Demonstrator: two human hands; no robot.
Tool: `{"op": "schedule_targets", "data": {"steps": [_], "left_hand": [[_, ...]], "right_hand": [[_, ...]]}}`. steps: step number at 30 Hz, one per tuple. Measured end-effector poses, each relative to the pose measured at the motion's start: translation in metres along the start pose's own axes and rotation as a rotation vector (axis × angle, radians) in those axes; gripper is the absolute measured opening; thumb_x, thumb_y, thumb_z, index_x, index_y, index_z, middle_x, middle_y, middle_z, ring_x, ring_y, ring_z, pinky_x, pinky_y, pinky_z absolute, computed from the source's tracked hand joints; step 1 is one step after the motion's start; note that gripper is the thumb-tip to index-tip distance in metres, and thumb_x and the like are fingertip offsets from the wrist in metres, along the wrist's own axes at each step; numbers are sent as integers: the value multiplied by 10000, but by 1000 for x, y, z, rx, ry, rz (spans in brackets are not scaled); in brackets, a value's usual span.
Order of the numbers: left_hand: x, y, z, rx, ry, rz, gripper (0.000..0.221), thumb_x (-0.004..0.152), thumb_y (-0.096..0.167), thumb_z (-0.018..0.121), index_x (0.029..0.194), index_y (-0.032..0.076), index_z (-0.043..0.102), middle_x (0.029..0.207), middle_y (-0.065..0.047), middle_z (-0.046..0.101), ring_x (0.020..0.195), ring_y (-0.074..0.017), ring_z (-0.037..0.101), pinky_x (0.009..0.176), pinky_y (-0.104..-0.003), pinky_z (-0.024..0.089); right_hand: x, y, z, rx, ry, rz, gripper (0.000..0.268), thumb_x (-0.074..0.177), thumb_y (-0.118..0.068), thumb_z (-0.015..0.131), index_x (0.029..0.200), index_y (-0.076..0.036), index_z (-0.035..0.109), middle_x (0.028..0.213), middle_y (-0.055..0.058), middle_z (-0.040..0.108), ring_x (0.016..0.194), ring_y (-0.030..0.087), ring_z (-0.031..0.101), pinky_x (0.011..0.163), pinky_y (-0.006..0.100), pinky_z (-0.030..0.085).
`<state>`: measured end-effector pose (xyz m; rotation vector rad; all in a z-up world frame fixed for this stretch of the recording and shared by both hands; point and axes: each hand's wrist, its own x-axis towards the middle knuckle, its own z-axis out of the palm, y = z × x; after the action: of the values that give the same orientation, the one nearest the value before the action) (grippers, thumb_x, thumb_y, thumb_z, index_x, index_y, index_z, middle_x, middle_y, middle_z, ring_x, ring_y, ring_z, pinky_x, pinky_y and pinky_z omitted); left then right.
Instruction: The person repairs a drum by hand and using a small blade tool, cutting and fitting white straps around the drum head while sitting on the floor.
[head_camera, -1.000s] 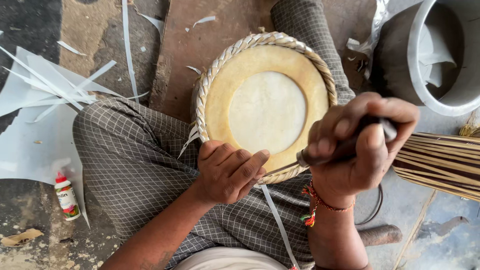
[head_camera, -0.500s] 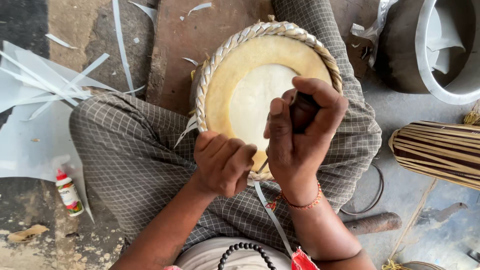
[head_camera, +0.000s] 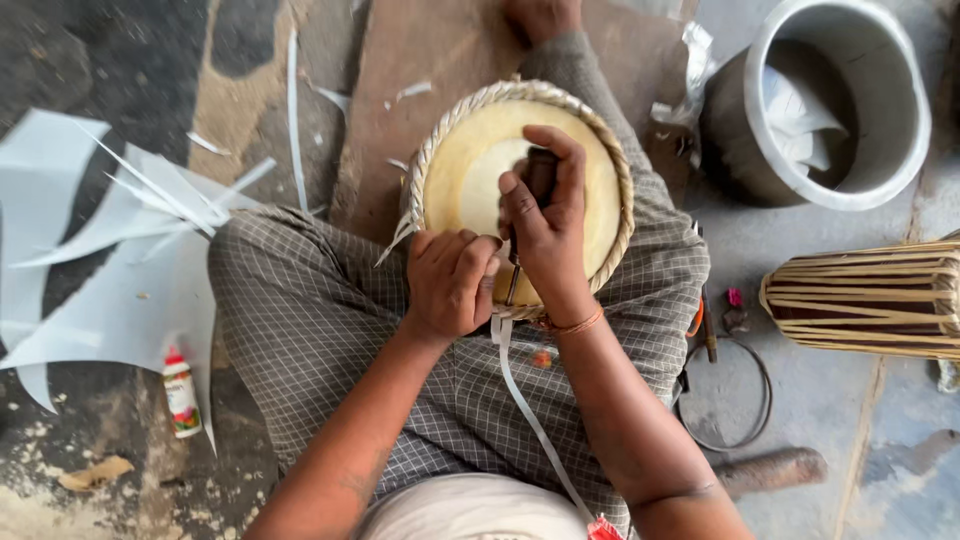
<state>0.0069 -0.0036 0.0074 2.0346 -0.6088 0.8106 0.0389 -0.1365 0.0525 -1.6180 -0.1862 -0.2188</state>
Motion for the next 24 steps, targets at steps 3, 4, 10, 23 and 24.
{"op": "schedule_targets", "data": {"steps": [3, 4, 10, 23, 24], "left_hand": [[-1, 6, -4, 18, -28, -33, 100, 1090, 148, 516, 1091, 70, 579, 825, -47, 608, 727, -221, 567, 770, -402, 335], [1, 6, -6, 26, -49, -39, 99, 1089, 156, 531, 1085, 75, 588, 812, -46, 605, 719, -220, 563, 764, -403, 331], [-31, 25, -34, -24, 26, -72, 107, 1067, 178, 575, 1023, 85, 606, 836, -61, 600, 766, -233, 531, 784, -401, 361], [-69, 37, -30, -270, -460, -656, 255, 897, 286, 794, 793, 67, 715, 728, -13, 696, 660, -141, 638, 719, -352, 485], [-70, 41, -38, -387, -457, -721, 231, 896, 270, 779, 827, 57, 722, 756, -12, 696, 675, -132, 646, 680, -323, 508]], "right_hand": [[-7, -1, 8, -510, 187, -136, 456, 1066, -18, 673, 1473, -13, 466, 926, 18, 424, 778, 109, 403, 705, 253, 420], [-8, -1, 11, -559, 209, -170, 476, 1051, -19, 684, 1473, -10, 463, 966, 20, 440, 791, 110, 411, 725, 256, 435], [-6, -12, 2, -490, 87, -119, 653, 1037, -76, 734, 1582, -62, 376, 998, 60, 424, 819, 138, 419, 752, 298, 446], [-86, -55, -44, -692, -19, -123, 91, 961, -58, 732, 1031, -85, 680, 940, 45, 689, 812, 149, 660, 711, 306, 536], [-98, -58, -45, -621, -111, -79, 131, 900, -51, 738, 1009, -91, 678, 949, 50, 714, 812, 167, 680, 716, 315, 553]]}}
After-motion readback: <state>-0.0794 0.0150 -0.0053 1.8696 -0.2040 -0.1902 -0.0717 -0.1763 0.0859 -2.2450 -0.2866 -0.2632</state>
